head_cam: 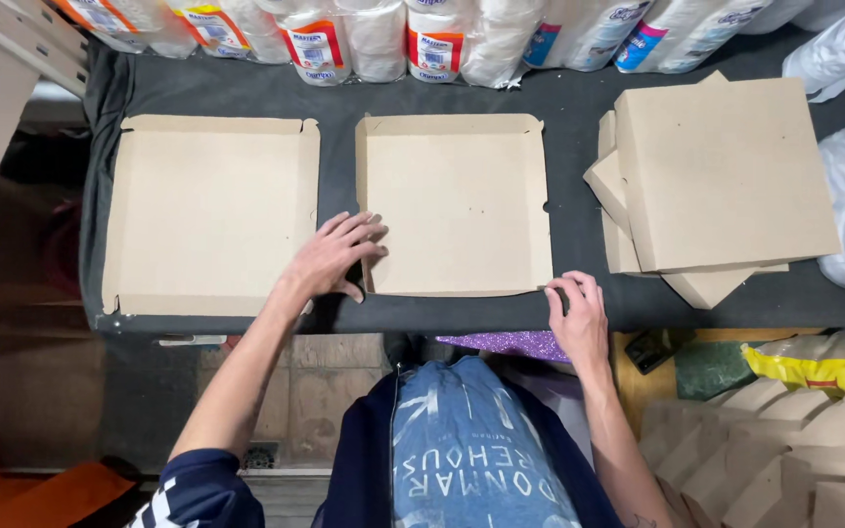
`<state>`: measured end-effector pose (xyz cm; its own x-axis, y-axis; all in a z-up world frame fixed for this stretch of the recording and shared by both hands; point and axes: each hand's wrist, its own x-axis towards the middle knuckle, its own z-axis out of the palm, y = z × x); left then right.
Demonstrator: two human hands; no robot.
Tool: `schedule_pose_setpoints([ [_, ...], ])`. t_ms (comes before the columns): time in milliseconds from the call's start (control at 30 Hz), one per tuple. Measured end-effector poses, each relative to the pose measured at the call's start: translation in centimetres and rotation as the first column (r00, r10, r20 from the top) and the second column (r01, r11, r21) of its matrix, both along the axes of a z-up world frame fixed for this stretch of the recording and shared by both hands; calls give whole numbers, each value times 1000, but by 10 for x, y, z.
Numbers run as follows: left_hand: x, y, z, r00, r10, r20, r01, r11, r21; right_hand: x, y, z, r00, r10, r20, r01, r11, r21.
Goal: The person folds and assembles multiple cardboard pizza-style boxes by hand on a table, occasionally moving finished boxes to a stack.
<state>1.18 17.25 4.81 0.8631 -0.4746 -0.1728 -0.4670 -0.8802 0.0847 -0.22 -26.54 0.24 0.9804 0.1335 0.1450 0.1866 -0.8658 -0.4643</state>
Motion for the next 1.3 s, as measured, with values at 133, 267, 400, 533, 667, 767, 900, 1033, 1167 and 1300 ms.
schedule_pose_setpoints([
  [133,10,13,-54,988,-75,137,90,990,-109,-4,21,11,999,-11,52,13,1000,-26],
  [267,-4,-18,-64,960,-59,275,140,948,-286,-17,51,22,995,20,99,-17,999,-29],
  [400,-19,-74,-61,937,64,344,128,852,-508,-32,83,20,973,219,79,-225,971,79],
  [533,-23,-120,-69,935,143,325,49,854,-518,-33,88,10,954,274,118,-280,959,39],
  [667,-29,-139,-66,940,247,236,-72,818,-571,-26,79,9,966,233,110,-237,971,26],
  [767,-33,-142,-60,944,277,180,-115,787,-607,-22,81,10,968,244,51,-245,969,19],
  [900,-34,-140,-58,945,265,193,-94,783,-615,-16,89,10,954,298,-36,-297,954,23],
  [1033,-36,-140,-59,932,271,242,-79,801,-593,-18,68,11,951,303,-55,-304,953,-15],
  [1167,-38,-129,-62,942,209,265,-32,836,-547,-25,37,2,968,237,-83,-242,969,-58],
  [1300,-34,-90,-30,990,85,110,-28,897,-442,-23,18,1,986,127,-104,-136,987,-81],
])
